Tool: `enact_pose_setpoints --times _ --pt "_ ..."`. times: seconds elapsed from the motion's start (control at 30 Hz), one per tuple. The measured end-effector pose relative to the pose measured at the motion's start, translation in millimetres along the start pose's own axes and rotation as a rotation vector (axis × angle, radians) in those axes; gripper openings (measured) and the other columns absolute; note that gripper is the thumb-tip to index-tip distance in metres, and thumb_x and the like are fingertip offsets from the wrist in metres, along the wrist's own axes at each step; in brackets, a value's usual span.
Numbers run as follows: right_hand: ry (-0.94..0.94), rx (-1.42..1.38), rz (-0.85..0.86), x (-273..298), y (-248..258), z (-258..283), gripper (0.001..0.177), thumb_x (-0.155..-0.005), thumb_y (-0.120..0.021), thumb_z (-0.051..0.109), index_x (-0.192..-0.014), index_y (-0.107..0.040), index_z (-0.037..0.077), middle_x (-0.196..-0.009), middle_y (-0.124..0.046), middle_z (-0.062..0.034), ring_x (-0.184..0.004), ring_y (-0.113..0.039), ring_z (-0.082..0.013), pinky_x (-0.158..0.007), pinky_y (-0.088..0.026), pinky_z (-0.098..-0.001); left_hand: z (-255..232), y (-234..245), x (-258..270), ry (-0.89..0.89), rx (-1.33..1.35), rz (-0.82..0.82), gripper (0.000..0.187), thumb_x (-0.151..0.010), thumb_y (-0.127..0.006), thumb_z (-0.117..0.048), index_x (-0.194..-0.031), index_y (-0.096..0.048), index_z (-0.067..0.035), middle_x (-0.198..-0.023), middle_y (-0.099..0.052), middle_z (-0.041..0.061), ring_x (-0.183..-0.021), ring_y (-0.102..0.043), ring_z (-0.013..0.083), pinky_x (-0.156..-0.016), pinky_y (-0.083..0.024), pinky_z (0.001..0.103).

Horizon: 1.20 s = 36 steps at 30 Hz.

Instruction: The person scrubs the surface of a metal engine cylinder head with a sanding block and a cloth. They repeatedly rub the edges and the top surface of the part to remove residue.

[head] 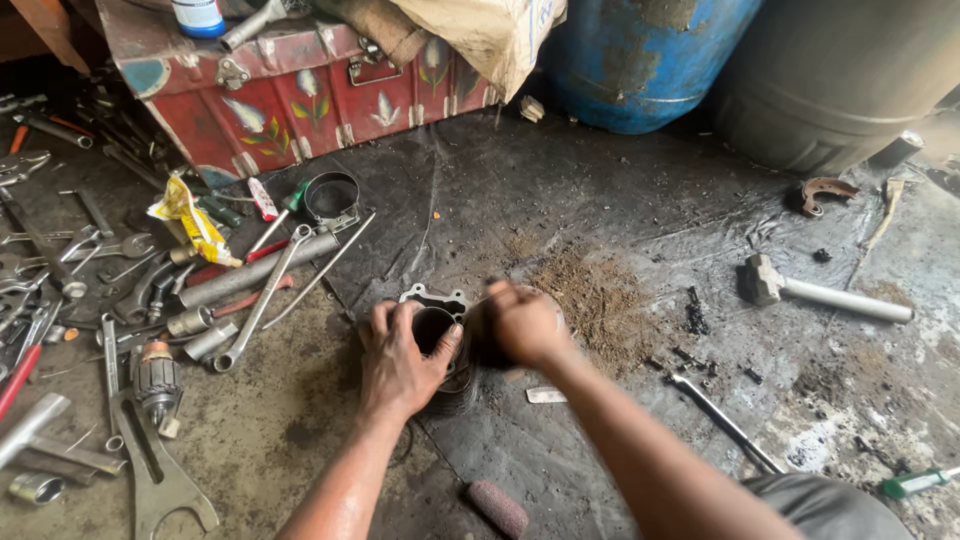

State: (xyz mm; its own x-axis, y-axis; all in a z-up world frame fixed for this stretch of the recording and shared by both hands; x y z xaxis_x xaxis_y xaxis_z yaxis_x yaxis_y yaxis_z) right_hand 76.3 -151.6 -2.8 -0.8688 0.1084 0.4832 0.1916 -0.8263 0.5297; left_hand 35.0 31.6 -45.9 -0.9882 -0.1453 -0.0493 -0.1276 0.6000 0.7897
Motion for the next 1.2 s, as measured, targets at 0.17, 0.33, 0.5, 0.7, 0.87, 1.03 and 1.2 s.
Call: enact_pose_setpoints --times 0.17,0.33,0.5,0.7,0.87,1.03,1.2 --pt "0.433 -0.041 -0.234 45 -80 -53 0.059 -0.103 -0.049 0.040 -0.144 -0.048 -0.002 -0.125 -0.059 -0.0326 -0.118 -0.060 -0.0458 -0.099 -0.051 -0.0472 -5 0 2 0.004 0.007 -0.030 0.072 -0.082 -0.072 -0.063 -0.130 -0.049 -0.016 -0.142 -0.039 0.016 -0.129 -0.043 0.0403 -0.095 -0.054 0.058" --pt "0.771 0.717 0.218 47 2 -73 0.034 -0.097 -0.060 0.030 -0.118 -0.075 0.009 -0.102 -0.073 -0.0126 -0.095 -0.071 -0.0305 -0.082 -0.055 -0.0439 -8 6 0 -0.017 0.035 -0.068 0.069 -0.081 -0.075 -0.058 -0.131 -0.052 -0.017 -0.140 -0.041 0.015 -0.127 -0.043 0.0421 -0.099 -0.051 0.057" --pt "0.040 -0.379 0.142 -3 11 -34 0.036 -0.101 -0.045 0.035 -0.131 -0.059 0.021 -0.095 -0.073 -0.0130 -0.068 -0.057 -0.0180 -0.059 -0.053 -0.0337 5 3 -8 0.059 0.097 0.061 0.061 -0.087 -0.071 -0.053 -0.134 -0.049 -0.019 -0.142 -0.036 0.015 -0.131 -0.039 0.0430 -0.098 -0.050 0.059" --pt "0.460 0.316 -0.209 37 -72 -38 0.060 -0.103 -0.044 0.033 -0.155 -0.037 0.004 -0.112 -0.061 -0.0341 -0.098 -0.064 -0.0465 -0.084 -0.054 -0.0500 7 -4 -7 0.000 0.055 -0.018 0.058 -0.087 -0.072 -0.052 -0.131 -0.053 -0.020 -0.141 -0.039 0.014 -0.129 -0.042 0.0444 -0.102 -0.049 0.058" --pt "0.919 0.581 0.277 77 -53 -79 0.032 -0.102 -0.055 0.029 -0.109 -0.076 0.006 -0.083 -0.073 -0.0219 -0.075 -0.073 -0.0414 -0.068 -0.058 -0.0512 2 1 -7 0.081 0.087 0.087 0.057 -0.086 -0.070 -0.054 -0.130 -0.052 -0.021 -0.141 -0.035 0.014 -0.132 -0.037 0.0433 -0.098 -0.052 0.056" --pt "0.347 -0.356 -0.022 27 -8 -18 0.043 -0.101 -0.049 0.031 -0.114 -0.070 -0.004 -0.086 -0.078 -0.0238 -0.071 -0.076 -0.0366 -0.065 -0.061 -0.0473 14 -8 -5 -0.042 0.060 -0.057 0.051 -0.092 -0.066 -0.053 -0.131 -0.056 -0.021 -0.143 -0.040 0.013 -0.129 -0.042 0.0450 -0.104 -0.048 0.059" --pt "0.250 0.333 0.100 71 -51 -5 0.063 -0.107 -0.039 0.039 -0.158 -0.025 0.004 -0.102 -0.073 -0.0314 -0.091 -0.071 -0.0396 -0.089 -0.056 -0.0479 8 -3 -12 0.045 0.067 0.045 0.053 -0.091 -0.065 -0.053 -0.132 -0.053 -0.022 -0.144 -0.037 0.012 -0.132 -0.040 0.0418 -0.104 -0.048 0.058"
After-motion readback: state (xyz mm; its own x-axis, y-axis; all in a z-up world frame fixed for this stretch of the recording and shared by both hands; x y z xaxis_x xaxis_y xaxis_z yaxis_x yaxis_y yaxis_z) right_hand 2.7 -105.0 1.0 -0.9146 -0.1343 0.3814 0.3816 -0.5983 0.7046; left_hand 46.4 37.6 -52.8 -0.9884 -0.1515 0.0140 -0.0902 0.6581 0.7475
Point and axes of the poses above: each hand's wrist, its own x-axis away from the middle knuckle, its own y-axis out of the back of the hand, z = x × y, the point moved 2 cm from there along -x, towards the middle knuckle
